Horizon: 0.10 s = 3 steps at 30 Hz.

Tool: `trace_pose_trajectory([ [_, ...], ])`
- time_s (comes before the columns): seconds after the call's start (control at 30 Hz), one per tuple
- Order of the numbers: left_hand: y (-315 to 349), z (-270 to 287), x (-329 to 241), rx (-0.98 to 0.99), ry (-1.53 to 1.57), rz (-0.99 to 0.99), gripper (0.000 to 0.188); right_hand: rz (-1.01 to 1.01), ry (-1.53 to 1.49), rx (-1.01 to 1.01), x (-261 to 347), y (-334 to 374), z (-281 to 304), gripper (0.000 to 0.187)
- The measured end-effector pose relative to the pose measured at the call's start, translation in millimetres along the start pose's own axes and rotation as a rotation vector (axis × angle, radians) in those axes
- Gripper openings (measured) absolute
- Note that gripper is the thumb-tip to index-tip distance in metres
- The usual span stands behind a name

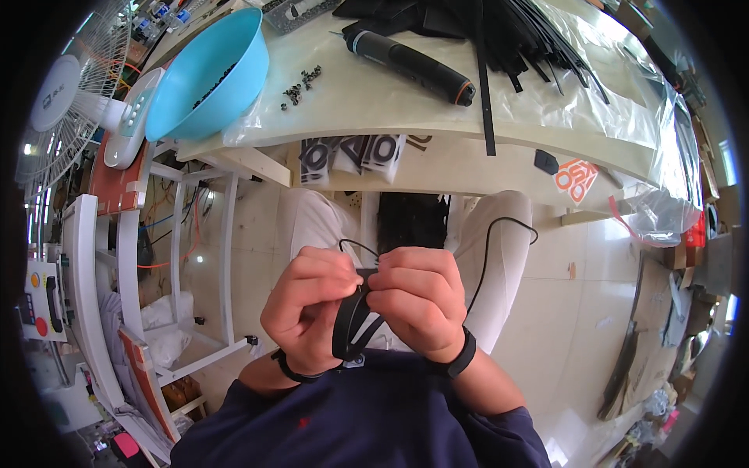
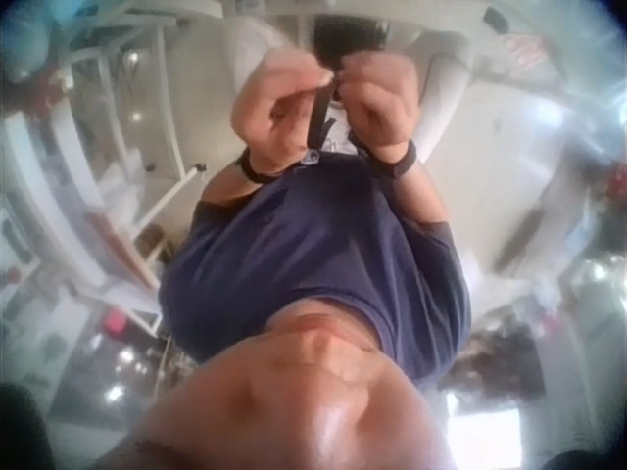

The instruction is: The person is assembling small electronic components, specifically attaching a strap or bracket to a black rectangular housing using screws and an electric screwdriver.

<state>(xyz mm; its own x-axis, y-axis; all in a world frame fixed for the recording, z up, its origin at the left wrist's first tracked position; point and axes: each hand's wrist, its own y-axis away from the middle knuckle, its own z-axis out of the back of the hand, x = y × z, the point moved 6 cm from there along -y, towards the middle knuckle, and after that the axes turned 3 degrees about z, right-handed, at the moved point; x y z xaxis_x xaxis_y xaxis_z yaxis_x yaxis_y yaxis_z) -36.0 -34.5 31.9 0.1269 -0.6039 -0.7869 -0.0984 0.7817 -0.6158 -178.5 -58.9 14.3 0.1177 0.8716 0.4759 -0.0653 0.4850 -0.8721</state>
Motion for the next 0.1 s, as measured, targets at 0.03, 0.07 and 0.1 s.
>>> trace_pose_trajectory([
  [0.03,-0.4,1.0,1.0,0.004,0.0,0.007,0.013,0.023,-0.023,-0.009,2.2,-0.1,1.4,0.03],
  [0.07,-0.5,0.9,-1.5,0.023,0.009,-0.031,0.014,0.021,-0.04,0.017,3.0,0.9,2.8,0.029],
  [0.1,-0.9,0.5,-5.8,0.043,0.016,-0.07,0.015,0.03,-0.06,0.023,4.2,1.2,2.9,0.029],
])
